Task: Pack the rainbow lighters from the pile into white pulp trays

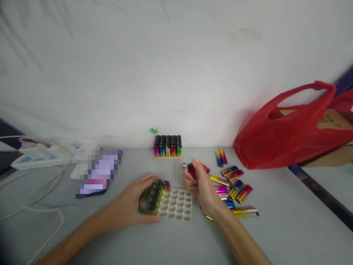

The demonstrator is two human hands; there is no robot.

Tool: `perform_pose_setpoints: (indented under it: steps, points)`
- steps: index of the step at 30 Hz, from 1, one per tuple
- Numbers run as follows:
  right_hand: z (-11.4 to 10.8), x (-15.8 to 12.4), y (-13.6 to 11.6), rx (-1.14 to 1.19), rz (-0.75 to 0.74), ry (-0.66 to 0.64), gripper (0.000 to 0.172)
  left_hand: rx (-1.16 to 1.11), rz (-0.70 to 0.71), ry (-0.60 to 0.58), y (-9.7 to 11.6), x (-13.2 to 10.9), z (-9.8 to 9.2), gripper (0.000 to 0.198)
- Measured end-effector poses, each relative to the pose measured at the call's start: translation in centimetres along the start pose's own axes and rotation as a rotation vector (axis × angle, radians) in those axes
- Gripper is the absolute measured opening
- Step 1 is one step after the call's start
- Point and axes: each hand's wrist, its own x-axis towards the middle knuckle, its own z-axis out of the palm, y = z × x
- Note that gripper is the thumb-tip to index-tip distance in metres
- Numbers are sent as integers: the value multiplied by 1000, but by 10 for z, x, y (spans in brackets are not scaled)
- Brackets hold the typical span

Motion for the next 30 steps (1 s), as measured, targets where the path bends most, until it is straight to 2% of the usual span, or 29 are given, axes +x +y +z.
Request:
perform_pose_setpoints:
  steps: [8,14,19,25,30]
  points:
    - [3,-4,-10,-74,6,82,59,-2,7,-4,1,-1,-1,61]
    - [3,-5,-8,-76,72,27,59,-6,16,1,-1,-1,1,63]
    - [0,-6,-6,-126,152,-86,62,-3,18,5,-2,-1,1,62]
    - [-1,-6,-4,-179,150,-69,61,11,14,3,-2,-1,1,65]
    - [-4,-3,1,-108,124,-89,58,23,3,-2,-2,-2,0,63]
